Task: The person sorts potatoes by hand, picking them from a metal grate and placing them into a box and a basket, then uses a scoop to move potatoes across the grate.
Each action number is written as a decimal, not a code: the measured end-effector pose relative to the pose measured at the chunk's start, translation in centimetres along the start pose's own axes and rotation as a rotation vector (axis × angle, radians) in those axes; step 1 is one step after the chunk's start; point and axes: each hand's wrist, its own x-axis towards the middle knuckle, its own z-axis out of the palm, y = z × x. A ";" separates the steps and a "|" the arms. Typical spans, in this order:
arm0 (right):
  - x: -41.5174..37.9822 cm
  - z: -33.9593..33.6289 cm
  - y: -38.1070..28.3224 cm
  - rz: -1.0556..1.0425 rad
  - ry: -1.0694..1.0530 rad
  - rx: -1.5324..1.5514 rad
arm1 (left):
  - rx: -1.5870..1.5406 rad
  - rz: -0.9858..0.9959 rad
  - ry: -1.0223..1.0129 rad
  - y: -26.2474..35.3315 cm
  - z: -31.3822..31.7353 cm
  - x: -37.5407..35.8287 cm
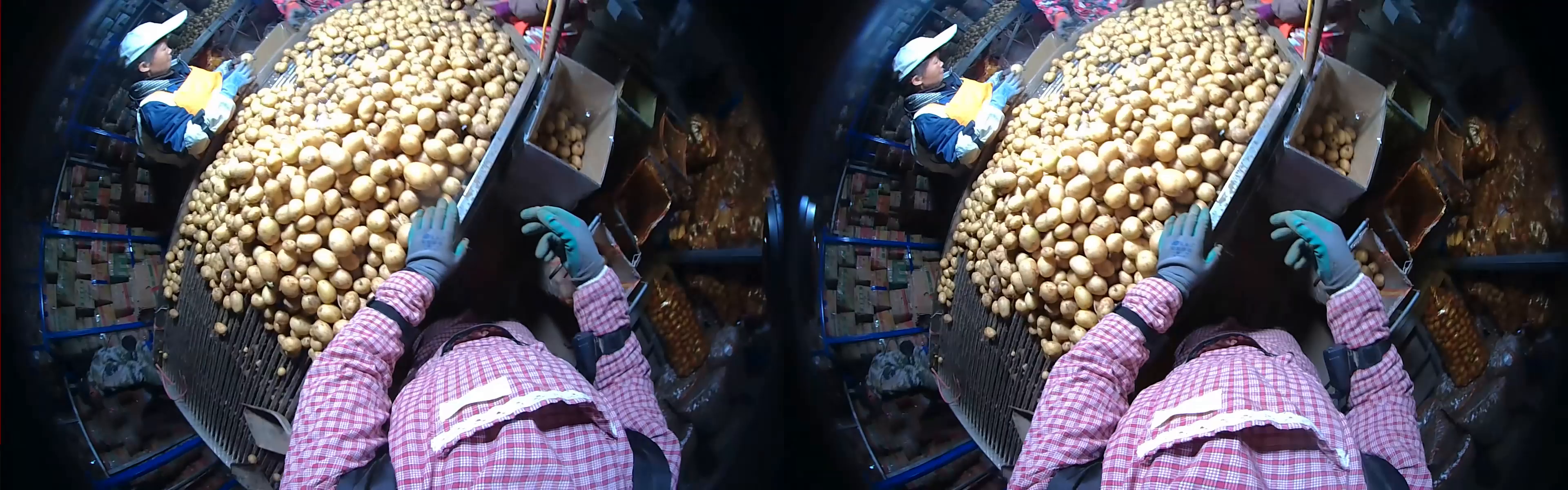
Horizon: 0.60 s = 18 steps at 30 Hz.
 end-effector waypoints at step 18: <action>20.8 17.2 0.1 -0.291 -0.054 -1.200 | -0.452 -0.361 0.335 -15.6 -13.4 -5.5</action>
